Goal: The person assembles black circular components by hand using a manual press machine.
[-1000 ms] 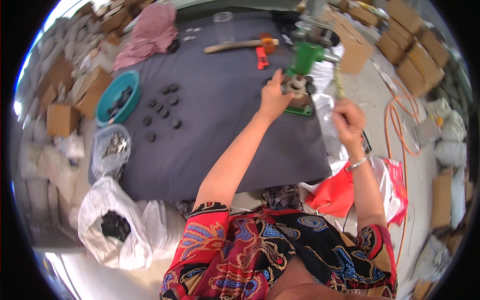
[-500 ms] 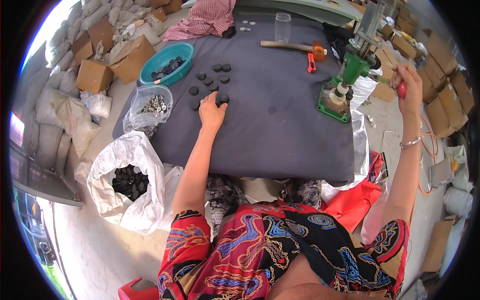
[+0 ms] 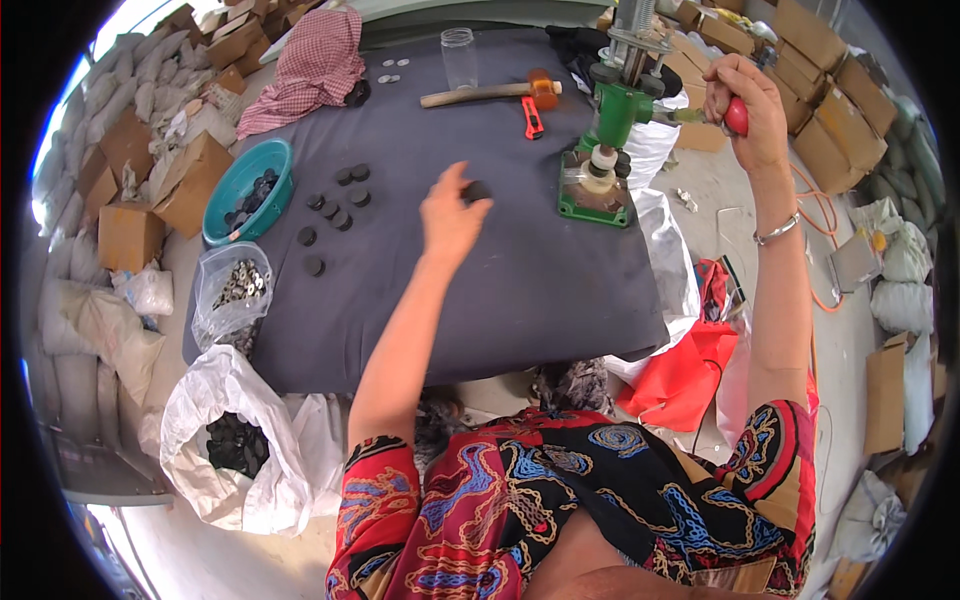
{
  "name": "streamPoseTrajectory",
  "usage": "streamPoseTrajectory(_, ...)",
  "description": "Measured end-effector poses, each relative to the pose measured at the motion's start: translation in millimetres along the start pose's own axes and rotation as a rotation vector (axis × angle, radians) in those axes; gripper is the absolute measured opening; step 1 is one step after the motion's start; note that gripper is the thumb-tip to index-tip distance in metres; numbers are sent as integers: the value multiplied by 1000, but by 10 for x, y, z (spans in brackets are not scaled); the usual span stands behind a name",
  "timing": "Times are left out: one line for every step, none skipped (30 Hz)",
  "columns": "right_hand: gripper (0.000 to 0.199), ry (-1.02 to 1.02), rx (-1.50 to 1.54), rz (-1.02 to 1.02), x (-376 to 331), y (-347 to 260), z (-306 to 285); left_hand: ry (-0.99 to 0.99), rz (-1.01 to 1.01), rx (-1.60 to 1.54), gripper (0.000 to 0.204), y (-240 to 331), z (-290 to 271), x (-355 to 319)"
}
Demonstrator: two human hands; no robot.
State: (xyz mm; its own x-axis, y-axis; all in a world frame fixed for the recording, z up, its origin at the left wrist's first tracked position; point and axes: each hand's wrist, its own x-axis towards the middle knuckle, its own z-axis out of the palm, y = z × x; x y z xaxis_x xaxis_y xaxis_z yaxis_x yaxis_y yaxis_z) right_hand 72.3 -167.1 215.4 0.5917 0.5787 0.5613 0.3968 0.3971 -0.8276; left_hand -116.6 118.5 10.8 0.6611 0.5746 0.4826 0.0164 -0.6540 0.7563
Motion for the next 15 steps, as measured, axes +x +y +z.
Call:
streamPoseTrajectory(17, 4, -6, 0, 0, -4, 9, -41, 45, -70, 64, 92, 238, 54)
streamPoseTrajectory(17, 6, -14, -2, -3, 9, -2, -71, 80, -27, 66, 242, 446, 103)
streamPoseTrajectory(17, 2, -19, -7, 7, 8, 11, -113, 101, -83, 66, 273, 658, 164)
streamPoseTrajectory(17, 8, -27, -5, 6, 8, 15, -140, 106, -93, 68, 344, 822, 207)
streamPoseTrajectory(17, 3, -17, -3, 9, 7, 23, -166, 111, -103, 69, 401, 954, 245)
streamPoseTrajectory(17, -1, -5, 0, 7, 12, 33, -172, 112, -108, 69, 435, 1053, 275)
streamPoseTrajectory(17, 2, -10, 3, 7, 16, 47, -199, 96, -99, 71, 460, 1137, 304)
streamPoseTrajectory(17, 2, -9, -5, 11, 19, 64, -226, 81, -89, 72, 476, 1203, 329)
streamPoseTrajectory(17, 9, -6, -14, -5, 14, 53, -235, 83, -92, 72, 511, 1260, 344)
streamPoseTrajectory(17, 17, -9, -12, -15, 6, 36, -223, 90, -74, 74, 542, 1309, 358)
streamPoseTrajectory(17, -1, -4, -21, -23, -3, 17, -210, 97, -56, 75, 569, 1351, 369)
streamPoseTrajectory(16, -22, 0, -28, -23, -3, 18, -215, 97, -58, 75, 571, 1387, 380)
streamPoseTrajectory(16, -19, -1, -25, -32, 0, 25, -189, 119, -58, 79, 572, 1421, 390)
streamPoseTrajectory(16, -8, -13, -33, -47, 2, 33, -162, 142, -58, 82, 574, 1455, 402)
streamPoseTrajectory(16, 0, -25, -41, -62, 3, 44, -164, 141, -58, 82, 561, 1495, 415)
